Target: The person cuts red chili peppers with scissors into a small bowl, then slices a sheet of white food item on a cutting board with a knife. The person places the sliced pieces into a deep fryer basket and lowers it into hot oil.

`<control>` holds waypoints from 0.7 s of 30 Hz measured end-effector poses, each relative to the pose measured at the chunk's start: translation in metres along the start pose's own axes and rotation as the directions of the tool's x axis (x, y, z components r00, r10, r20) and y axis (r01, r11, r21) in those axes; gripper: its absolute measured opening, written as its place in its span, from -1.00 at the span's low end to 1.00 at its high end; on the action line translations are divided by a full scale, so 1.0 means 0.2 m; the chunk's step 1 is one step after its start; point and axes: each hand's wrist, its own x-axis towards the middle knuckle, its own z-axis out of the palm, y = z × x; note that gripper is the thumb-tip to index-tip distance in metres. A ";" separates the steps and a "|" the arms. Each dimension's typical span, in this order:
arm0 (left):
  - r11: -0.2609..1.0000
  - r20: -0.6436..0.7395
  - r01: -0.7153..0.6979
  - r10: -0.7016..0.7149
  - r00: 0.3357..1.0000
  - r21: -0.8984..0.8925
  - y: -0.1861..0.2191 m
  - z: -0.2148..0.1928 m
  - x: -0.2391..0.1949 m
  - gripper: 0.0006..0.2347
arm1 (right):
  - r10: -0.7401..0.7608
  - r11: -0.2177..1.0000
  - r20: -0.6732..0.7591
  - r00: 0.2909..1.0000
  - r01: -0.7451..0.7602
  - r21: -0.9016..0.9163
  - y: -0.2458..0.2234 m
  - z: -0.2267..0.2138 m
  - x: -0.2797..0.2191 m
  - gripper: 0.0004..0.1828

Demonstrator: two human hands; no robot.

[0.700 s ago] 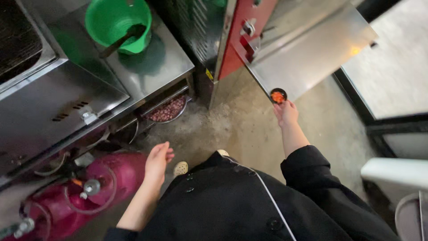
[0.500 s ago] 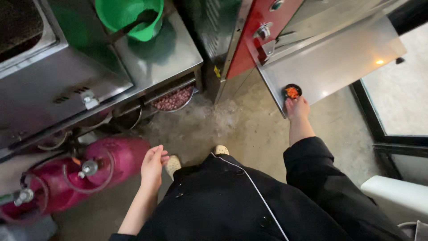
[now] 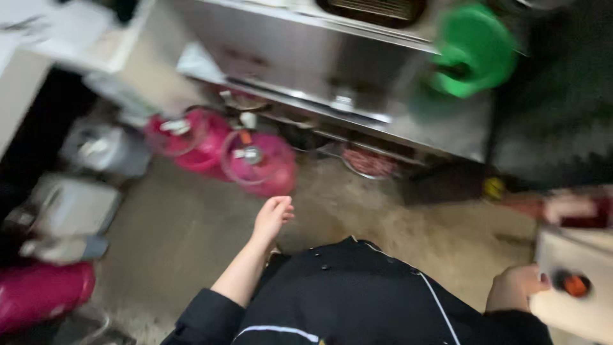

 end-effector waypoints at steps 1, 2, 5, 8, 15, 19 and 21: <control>0.999 -0.049 0.008 -0.010 0.999 -0.049 -0.02 -0.13 0.00 -0.72 | -0.095 0.993 0.001 0.995 0.095 -0.076 -0.05 0.09 -0.12 -0.76; 0.996 -0.077 0.019 -0.025 0.997 -0.088 -0.02 -0.26 0.01 -0.72 | -0.175 0.976 -0.013 0.984 0.172 -0.137 -0.09 0.17 -0.27 -0.76; 0.984 -0.170 0.033 -0.063 0.983 -0.174 0.00 -0.71 0.00 -0.72 | -0.527 0.839 0.186 0.829 0.542 -0.039 -0.17 0.51 -0.76 -0.76; 0.981 -0.279 0.016 -0.071 0.958 -0.195 0.01 -1.17 0.00 -0.71 | -0.738 0.636 0.477 0.477 0.727 0.257 -0.35 0.98 -1.24 -0.72; 0.962 -0.477 -0.049 -0.088 0.875 -0.267 0.04 -2.01 -0.02 -0.67 | -0.690 0.356 0.717 -0.105 0.812 0.462 -0.86 1.83 -2.46 -0.58; 0.910 -0.475 -0.065 -0.152 0.867 -0.410 0.07 -2.19 0.06 -0.67 | -0.572 0.453 0.792 -0.212 0.723 0.521 -1.18 2.16 -2.94 -0.38; 0.880 -0.467 -0.064 -0.187 0.864 -0.471 0.13 -2.28 0.15 -0.66 | -0.469 0.598 0.850 -0.241 0.622 0.506 -1.38 2.27 -3.12 -0.35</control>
